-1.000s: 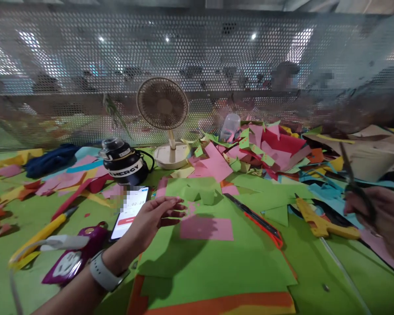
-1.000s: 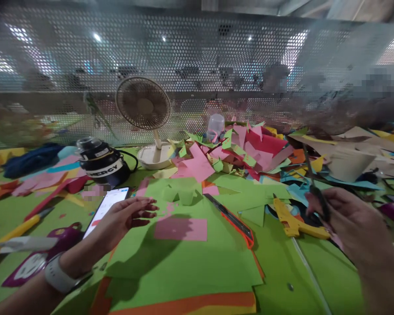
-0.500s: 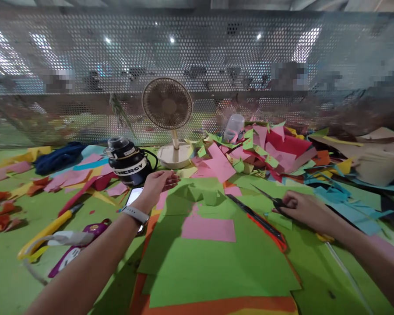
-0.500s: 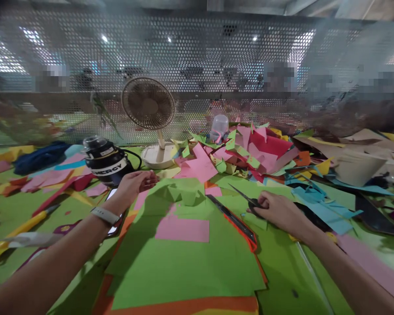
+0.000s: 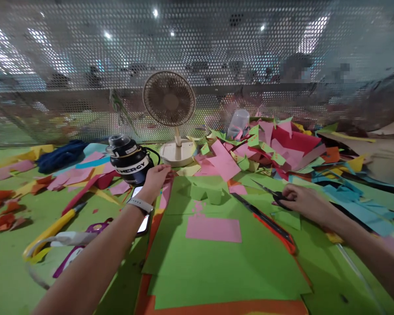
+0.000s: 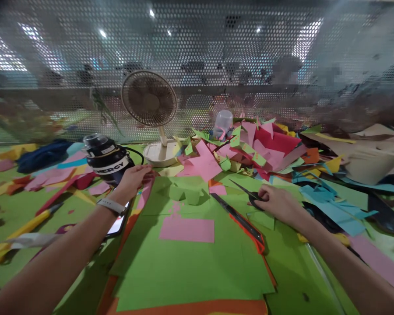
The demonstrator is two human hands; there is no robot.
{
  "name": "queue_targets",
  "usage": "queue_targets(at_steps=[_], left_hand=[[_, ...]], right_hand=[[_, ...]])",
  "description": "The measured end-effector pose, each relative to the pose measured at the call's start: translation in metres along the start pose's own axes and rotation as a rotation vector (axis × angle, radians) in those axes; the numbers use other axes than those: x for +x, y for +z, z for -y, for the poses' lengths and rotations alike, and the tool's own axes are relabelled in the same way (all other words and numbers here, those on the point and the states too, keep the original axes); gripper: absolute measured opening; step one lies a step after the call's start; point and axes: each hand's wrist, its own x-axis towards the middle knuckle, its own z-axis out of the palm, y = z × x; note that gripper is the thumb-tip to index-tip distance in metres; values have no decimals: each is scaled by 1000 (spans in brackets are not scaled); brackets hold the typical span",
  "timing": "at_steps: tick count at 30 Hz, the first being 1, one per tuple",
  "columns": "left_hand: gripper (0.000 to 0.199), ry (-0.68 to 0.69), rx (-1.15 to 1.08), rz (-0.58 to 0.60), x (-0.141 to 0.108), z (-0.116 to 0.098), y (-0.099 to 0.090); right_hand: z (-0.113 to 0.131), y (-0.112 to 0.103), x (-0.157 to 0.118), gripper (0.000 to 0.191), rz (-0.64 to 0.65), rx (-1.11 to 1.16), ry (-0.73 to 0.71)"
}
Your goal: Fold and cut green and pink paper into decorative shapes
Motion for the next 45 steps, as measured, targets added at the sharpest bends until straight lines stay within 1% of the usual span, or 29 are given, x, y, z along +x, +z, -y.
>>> queue_targets(at_steps=[2, 5, 6, 8, 11, 13, 16, 19, 21, 24, 27, 29, 33, 36, 38, 40, 42, 45], left_hand=[[34, 2, -60, 6, 2, -6, -1], [34, 20, -126, 26, 5, -15, -3], [33, 33, -136, 37, 5, -17, -3], [25, 70, -135, 64, 3, -18, -4], [13, 130, -65, 141, -5, -12, -2], [9, 166, 41, 232, -13, -4, 0], [20, 252, 246, 380, -23, 7, 4], [27, 372, 416, 471, -26, 15, 8], [28, 439, 500, 515, -25, 18, 10], [22, 496, 593, 564, -22, 21, 14], [16, 517, 641, 597, -21, 21, 15], [15, 520, 646, 621, -20, 18, 15], [18, 514, 596, 676, -18, 4, 11], [19, 513, 543, 679, -18, -7, 14], [20, 527, 521, 689, -21, -9, 21], [21, 558, 518, 727, -26, -8, 34], [23, 586, 529, 752, -33, -3, 52], [19, 641, 574, 797, -41, 9, 82]], right_hand=[[5, -5, 3, 38, 19, 135, 14], [12, -18, 6, 48, 86, 329, 59], [13, -22, 7, 49, 91, 361, 79], [14, -28, 7, 52, 67, 374, 92], [11, -26, 7, 56, 9, 329, 52], [9, -18, 7, 55, -15, 265, 16], [8, -7, 5, 44, -28, 136, -6], [10, -1, 1, 33, -18, -27, 0], [13, 1, -2, 30, 5, -109, 14], [15, 1, -2, 27, 63, -180, 20], [15, 0, -1, 26, 103, -220, 15], [14, -2, 1, 24, 113, -241, 10], [12, -2, 2, 22, 117, -268, 7], [11, -1, 3, 22, 134, -260, 16], [11, -2, 2, 19, 158, -238, 21], [11, -4, 1, 18, 188, -207, 20], [11, -7, -2, 21, 202, -184, 19], [12, -12, -9, 28, 176, -171, 34]])
